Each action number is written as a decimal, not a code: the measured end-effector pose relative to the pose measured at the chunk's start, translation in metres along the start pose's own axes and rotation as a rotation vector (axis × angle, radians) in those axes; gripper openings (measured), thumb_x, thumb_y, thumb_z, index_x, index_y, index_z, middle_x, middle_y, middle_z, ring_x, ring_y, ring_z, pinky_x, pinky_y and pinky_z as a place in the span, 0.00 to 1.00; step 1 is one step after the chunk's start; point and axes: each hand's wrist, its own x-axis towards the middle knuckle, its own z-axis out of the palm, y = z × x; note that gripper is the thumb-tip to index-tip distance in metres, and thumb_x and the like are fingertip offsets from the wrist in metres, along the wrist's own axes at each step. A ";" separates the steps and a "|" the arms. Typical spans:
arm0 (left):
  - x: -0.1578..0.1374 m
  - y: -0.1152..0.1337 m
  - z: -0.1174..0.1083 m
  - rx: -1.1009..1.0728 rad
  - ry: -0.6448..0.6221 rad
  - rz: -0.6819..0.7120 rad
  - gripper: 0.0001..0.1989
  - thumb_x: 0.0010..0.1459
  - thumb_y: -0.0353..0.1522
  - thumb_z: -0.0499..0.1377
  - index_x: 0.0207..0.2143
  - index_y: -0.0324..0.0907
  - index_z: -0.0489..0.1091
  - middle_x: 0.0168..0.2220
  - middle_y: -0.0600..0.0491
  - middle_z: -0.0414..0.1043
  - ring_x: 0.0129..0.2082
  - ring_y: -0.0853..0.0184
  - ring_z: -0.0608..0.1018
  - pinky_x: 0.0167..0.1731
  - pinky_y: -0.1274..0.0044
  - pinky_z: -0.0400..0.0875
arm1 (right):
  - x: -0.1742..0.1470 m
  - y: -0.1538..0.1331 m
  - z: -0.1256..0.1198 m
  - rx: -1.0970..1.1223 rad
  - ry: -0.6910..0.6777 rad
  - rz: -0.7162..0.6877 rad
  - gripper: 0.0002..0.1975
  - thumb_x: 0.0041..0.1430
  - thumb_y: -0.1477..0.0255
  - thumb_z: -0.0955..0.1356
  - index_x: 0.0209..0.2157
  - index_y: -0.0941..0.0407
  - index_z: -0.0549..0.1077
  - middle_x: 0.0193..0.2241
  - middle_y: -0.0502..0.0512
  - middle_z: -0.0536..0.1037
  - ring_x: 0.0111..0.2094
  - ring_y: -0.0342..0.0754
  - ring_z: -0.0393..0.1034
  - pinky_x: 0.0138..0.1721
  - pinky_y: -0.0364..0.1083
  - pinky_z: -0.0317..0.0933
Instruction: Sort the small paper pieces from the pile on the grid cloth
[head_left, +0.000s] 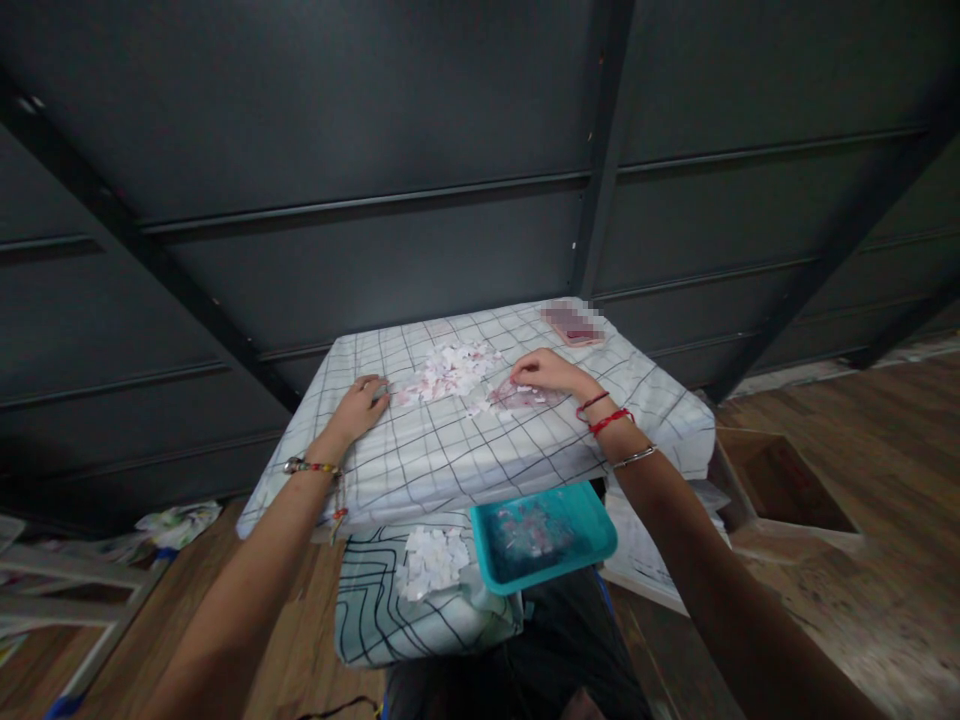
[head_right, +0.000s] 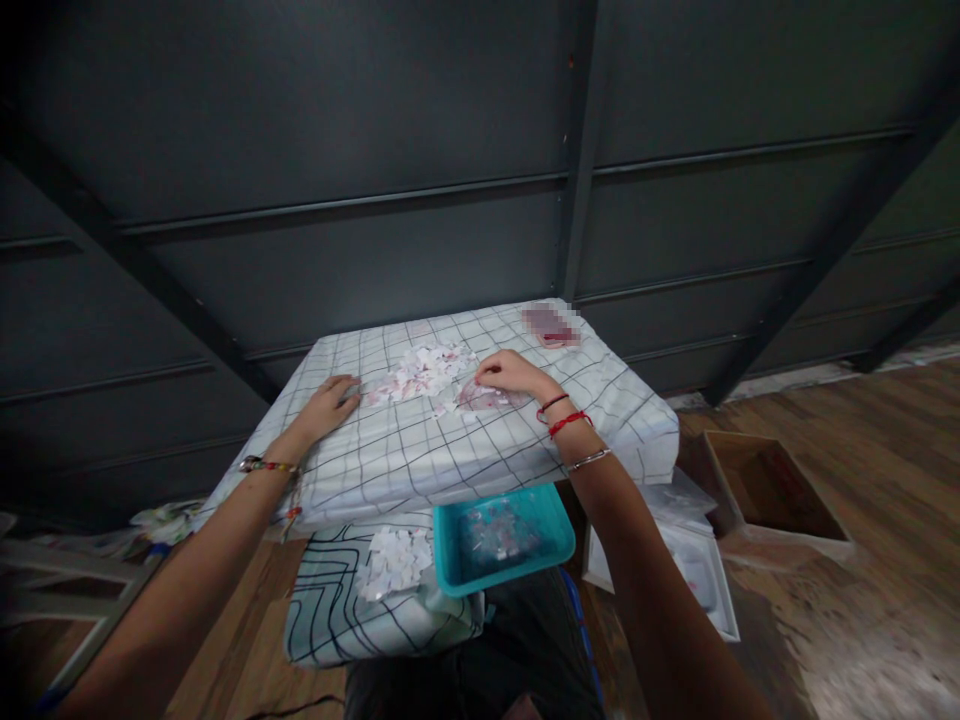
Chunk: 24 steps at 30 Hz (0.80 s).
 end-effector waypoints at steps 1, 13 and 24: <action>-0.001 0.008 -0.003 0.006 0.019 0.005 0.20 0.57 0.38 0.46 0.49 0.36 0.62 0.52 0.44 0.58 0.53 0.58 0.62 0.54 0.67 0.55 | 0.000 -0.002 0.000 -0.002 -0.017 0.009 0.10 0.46 0.72 0.64 0.26 0.58 0.77 0.24 0.51 0.76 0.28 0.45 0.67 0.29 0.41 0.56; -0.010 0.098 -0.026 -0.082 -0.284 0.690 0.21 0.62 0.35 0.45 0.58 0.45 0.52 0.59 0.53 0.53 0.58 0.65 0.57 0.57 0.68 0.54 | -0.006 -0.021 0.001 -0.040 0.000 0.047 0.11 0.48 0.75 0.63 0.28 0.62 0.77 0.25 0.51 0.76 0.29 0.42 0.66 0.30 0.40 0.55; -0.010 0.093 -0.023 -0.096 -0.268 0.688 0.20 0.60 0.33 0.49 0.54 0.40 0.59 0.54 0.49 0.61 0.53 0.65 0.65 0.53 0.70 0.62 | -0.004 -0.016 -0.005 -0.071 0.059 0.062 0.11 0.49 0.76 0.62 0.28 0.63 0.76 0.27 0.53 0.76 0.30 0.42 0.66 0.32 0.41 0.56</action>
